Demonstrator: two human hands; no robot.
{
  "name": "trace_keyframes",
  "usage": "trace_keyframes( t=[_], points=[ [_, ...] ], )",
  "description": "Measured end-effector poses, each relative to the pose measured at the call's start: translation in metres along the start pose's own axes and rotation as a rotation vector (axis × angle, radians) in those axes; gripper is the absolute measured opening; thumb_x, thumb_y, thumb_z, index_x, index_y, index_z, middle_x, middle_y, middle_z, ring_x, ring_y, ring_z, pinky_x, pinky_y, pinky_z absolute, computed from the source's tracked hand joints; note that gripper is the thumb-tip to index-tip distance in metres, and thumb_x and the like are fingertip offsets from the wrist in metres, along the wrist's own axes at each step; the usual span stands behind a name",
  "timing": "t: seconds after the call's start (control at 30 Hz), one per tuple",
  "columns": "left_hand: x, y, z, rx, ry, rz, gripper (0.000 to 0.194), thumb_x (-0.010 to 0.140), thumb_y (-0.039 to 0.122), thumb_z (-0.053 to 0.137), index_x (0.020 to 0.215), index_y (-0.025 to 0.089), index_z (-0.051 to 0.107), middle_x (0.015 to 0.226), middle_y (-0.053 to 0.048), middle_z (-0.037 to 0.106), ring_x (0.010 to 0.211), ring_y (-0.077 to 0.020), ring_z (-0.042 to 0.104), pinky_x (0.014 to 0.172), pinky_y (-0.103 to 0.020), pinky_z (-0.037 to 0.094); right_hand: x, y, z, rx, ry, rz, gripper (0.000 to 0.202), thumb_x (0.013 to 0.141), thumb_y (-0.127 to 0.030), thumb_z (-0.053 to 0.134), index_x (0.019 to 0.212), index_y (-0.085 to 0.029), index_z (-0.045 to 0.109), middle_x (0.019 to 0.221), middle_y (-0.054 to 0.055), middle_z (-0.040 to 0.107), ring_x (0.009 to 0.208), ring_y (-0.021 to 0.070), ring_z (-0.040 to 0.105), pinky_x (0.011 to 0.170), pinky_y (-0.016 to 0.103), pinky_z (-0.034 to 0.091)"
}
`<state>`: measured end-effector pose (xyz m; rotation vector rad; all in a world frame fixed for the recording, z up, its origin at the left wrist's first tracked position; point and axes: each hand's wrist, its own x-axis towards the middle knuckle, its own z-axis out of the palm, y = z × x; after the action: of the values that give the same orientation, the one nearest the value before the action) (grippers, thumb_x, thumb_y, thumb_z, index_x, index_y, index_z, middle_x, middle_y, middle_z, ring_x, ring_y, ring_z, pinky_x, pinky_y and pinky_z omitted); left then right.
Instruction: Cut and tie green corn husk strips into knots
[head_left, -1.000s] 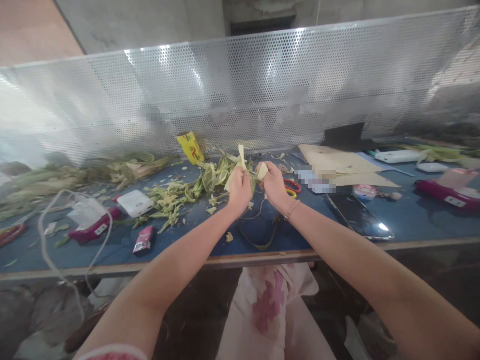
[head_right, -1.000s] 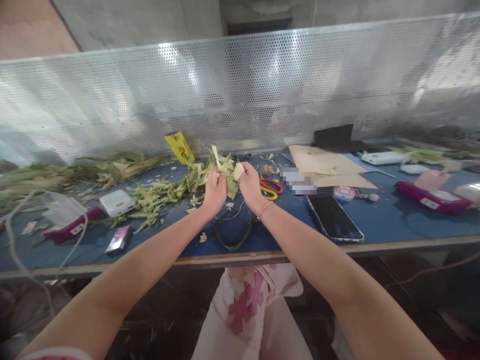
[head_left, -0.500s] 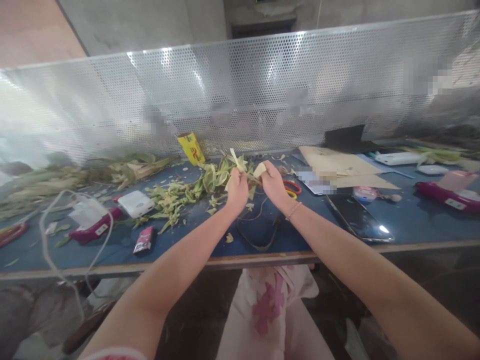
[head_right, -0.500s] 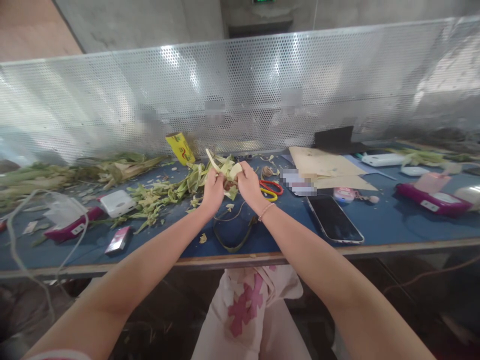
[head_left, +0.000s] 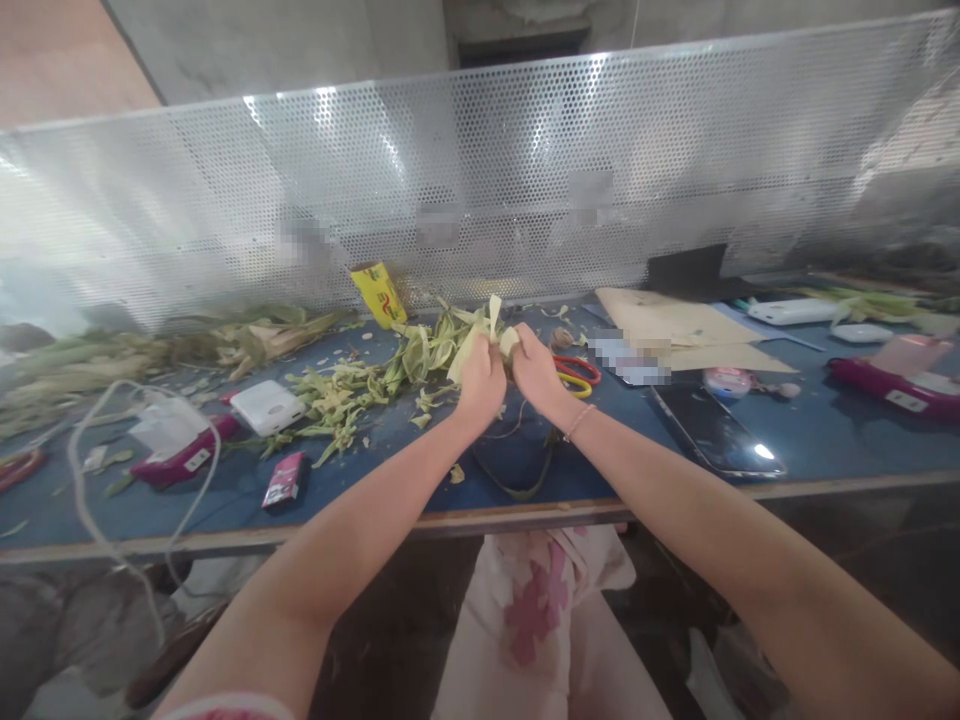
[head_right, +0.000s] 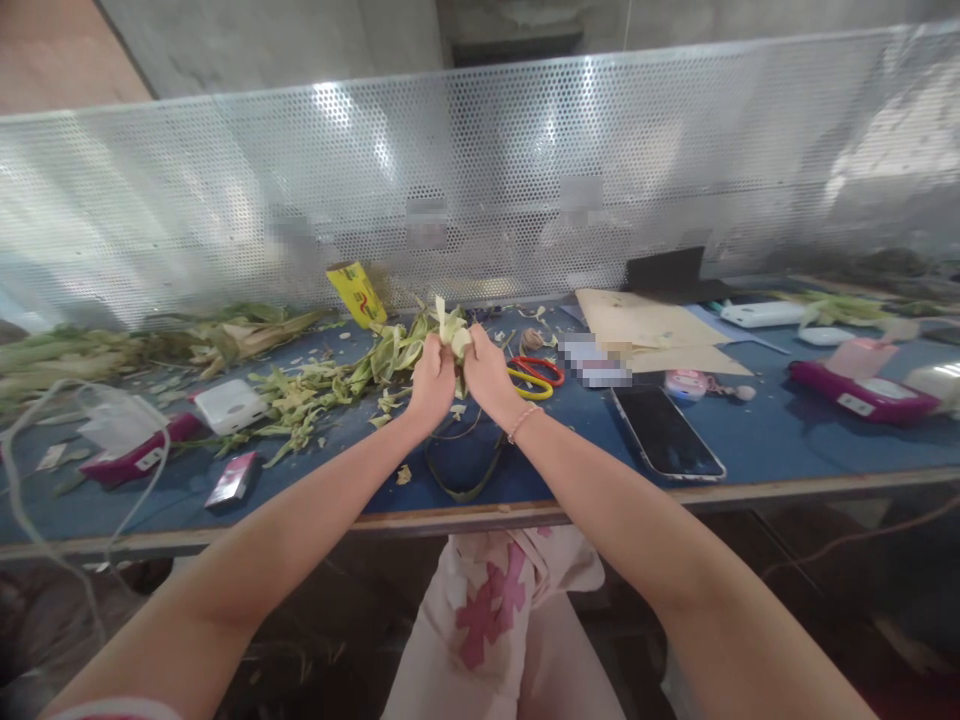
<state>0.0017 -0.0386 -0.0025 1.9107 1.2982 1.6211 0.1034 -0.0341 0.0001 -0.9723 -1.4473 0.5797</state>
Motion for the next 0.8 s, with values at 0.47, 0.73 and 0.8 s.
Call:
trace_keyframes(
  t=[0.47,0.73,0.8],
  points=[
    [-0.003,0.009,0.000,-0.097,0.051,-0.074,0.011,0.089,0.025,0.043,0.079,0.022,0.042,0.056,0.005,0.038,0.050,-0.0108,0.039,0.053,-0.027,0.030,0.001,-0.013,-0.001,0.119,0.042,-0.007,0.010,0.078,-0.020,0.040,0.071,-0.021,0.047,0.063,-0.003,0.045,0.061,0.0128,0.041,0.058,0.026,0.032],
    [-0.003,0.012,-0.001,-0.070,0.103,-0.025,0.014,0.090,0.029,0.044,0.078,0.021,0.041,0.060,0.003,0.041,0.055,-0.0118,0.043,0.056,-0.029,0.034,0.001,-0.010,0.002,0.278,0.040,0.067,0.009,0.075,-0.017,0.038,0.067,-0.023,0.040,0.056,-0.005,0.036,0.049,0.0101,0.033,0.047,0.024,0.028],
    [-0.003,0.011,-0.001,-0.079,0.106,-0.019,0.015,0.090,0.030,0.044,0.078,0.022,0.041,0.059,0.003,0.040,0.054,-0.0119,0.042,0.056,-0.029,0.033,0.003,-0.007,0.001,0.265,0.037,0.061,0.009,0.074,-0.017,0.038,0.067,-0.023,0.040,0.056,-0.005,0.036,0.050,0.0103,0.034,0.048,0.024,0.029]
  ],
)
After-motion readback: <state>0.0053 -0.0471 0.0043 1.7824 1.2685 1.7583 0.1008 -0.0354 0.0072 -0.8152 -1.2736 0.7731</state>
